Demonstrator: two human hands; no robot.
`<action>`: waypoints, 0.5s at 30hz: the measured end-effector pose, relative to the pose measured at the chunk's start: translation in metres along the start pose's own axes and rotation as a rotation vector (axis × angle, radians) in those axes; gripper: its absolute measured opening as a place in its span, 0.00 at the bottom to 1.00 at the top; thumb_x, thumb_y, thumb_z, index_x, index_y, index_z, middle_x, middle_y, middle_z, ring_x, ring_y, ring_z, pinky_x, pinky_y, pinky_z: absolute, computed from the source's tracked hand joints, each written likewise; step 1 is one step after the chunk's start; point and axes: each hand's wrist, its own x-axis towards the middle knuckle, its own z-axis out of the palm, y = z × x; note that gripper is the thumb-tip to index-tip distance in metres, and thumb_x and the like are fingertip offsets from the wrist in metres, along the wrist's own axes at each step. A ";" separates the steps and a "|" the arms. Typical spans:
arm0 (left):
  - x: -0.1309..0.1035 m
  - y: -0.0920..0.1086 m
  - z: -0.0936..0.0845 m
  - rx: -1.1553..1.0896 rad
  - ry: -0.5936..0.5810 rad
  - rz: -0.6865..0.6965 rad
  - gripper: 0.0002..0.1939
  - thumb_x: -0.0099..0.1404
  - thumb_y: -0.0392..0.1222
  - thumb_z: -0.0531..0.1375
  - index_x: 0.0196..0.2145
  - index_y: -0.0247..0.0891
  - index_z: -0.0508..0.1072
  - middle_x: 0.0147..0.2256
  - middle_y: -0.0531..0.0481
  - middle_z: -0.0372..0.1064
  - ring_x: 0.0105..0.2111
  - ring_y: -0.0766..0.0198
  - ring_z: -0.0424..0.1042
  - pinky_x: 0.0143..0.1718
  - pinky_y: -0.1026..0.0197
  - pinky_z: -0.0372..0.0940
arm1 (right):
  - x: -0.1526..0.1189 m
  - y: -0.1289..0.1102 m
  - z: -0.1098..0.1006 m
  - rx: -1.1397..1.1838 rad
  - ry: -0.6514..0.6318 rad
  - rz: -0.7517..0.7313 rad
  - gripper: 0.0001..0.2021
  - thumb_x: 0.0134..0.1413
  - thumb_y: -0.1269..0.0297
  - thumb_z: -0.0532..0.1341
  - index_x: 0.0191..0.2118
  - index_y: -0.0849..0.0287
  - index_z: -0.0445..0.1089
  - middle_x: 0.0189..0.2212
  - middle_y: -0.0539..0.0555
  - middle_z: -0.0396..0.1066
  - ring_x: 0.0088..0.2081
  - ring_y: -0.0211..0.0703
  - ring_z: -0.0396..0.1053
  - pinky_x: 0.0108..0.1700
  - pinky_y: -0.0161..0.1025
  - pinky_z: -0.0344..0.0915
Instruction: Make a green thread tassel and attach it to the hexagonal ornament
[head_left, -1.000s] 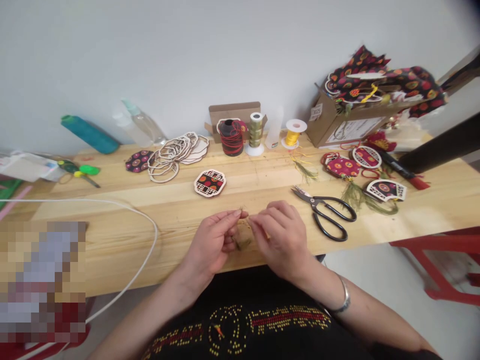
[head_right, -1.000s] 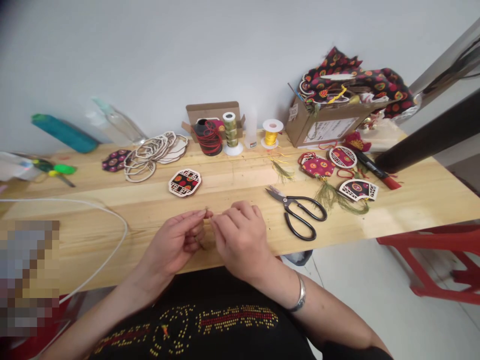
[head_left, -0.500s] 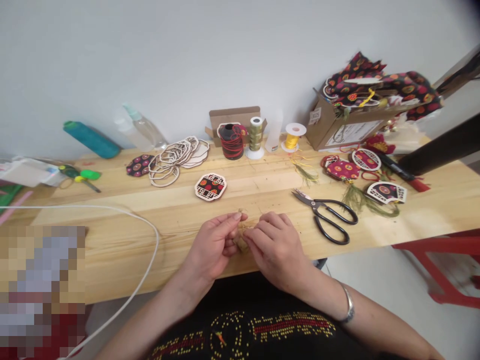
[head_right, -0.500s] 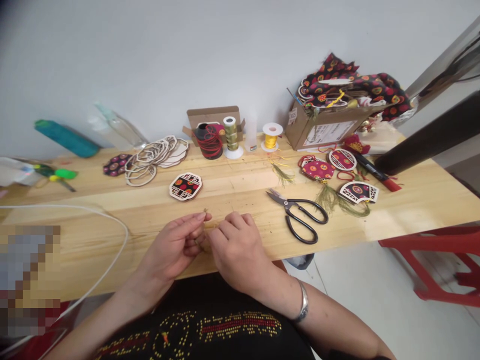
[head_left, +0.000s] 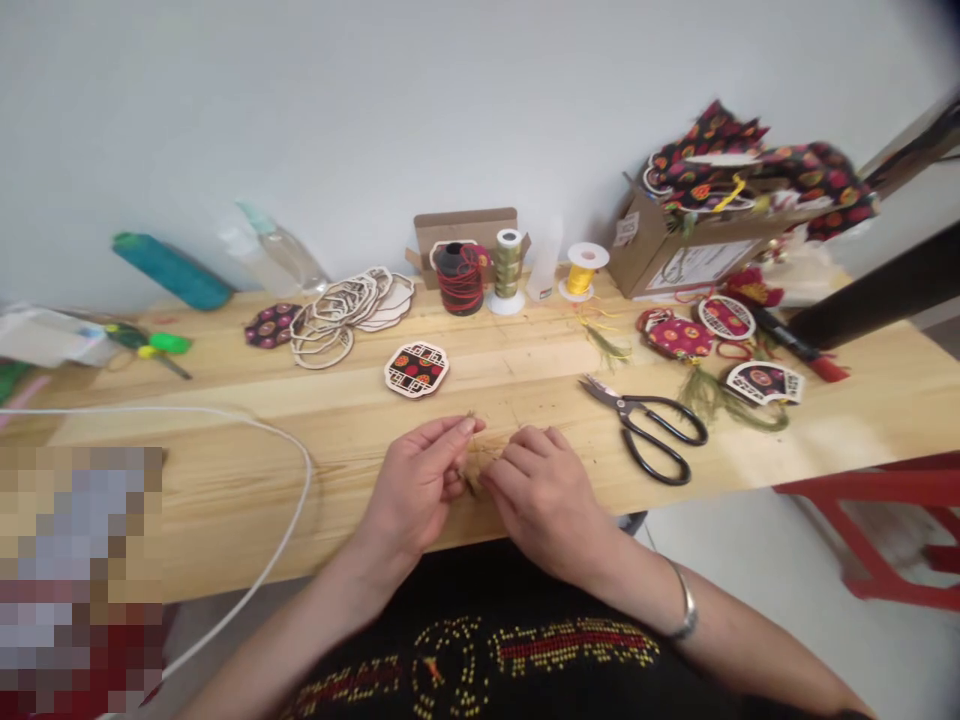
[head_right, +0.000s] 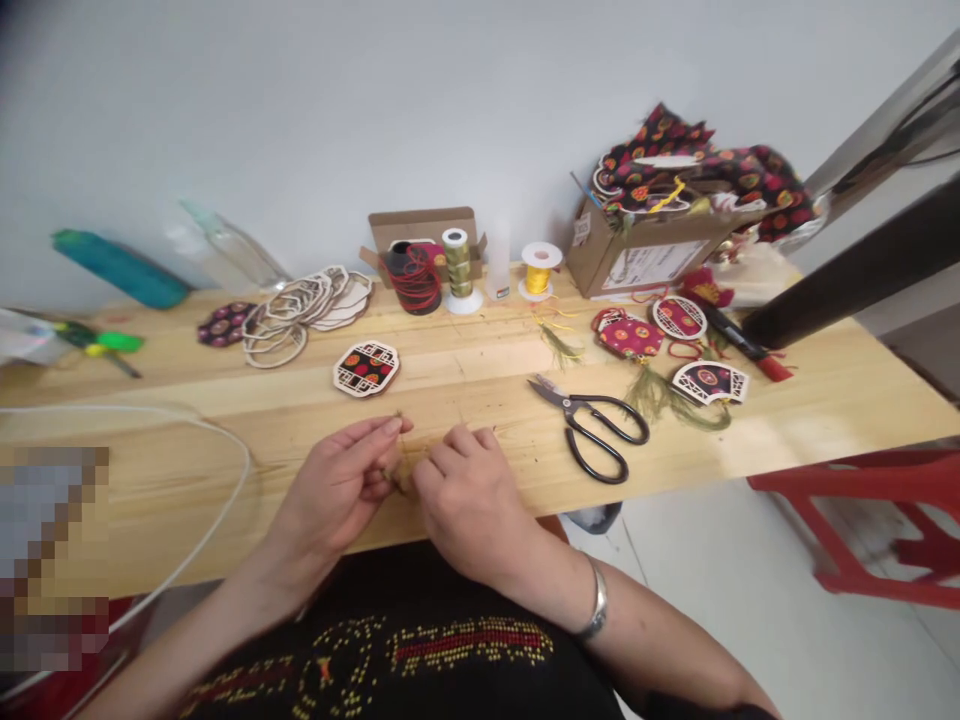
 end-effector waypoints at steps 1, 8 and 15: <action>0.000 0.000 0.000 0.004 -0.009 0.001 0.12 0.50 0.44 0.68 0.30 0.33 0.77 0.14 0.62 0.52 0.14 0.78 0.49 0.14 0.74 0.44 | 0.000 0.000 0.000 -0.002 -0.004 0.001 0.08 0.56 0.71 0.57 0.26 0.59 0.66 0.25 0.53 0.69 0.33 0.44 0.59 0.35 0.41 0.50; -0.001 -0.002 0.000 0.000 -0.022 0.048 0.11 0.52 0.44 0.68 0.31 0.34 0.78 0.15 0.61 0.52 0.15 0.78 0.48 0.15 0.74 0.44 | -0.001 0.000 0.002 0.000 -0.001 0.004 0.08 0.55 0.71 0.57 0.25 0.59 0.65 0.24 0.52 0.67 0.32 0.44 0.59 0.34 0.41 0.51; 0.000 -0.001 0.000 -0.007 -0.022 0.048 0.10 0.52 0.43 0.68 0.31 0.35 0.78 0.16 0.61 0.52 0.16 0.78 0.48 0.15 0.75 0.44 | 0.000 0.000 0.002 -0.013 -0.002 0.003 0.09 0.55 0.71 0.57 0.25 0.59 0.66 0.24 0.52 0.68 0.32 0.43 0.59 0.34 0.41 0.50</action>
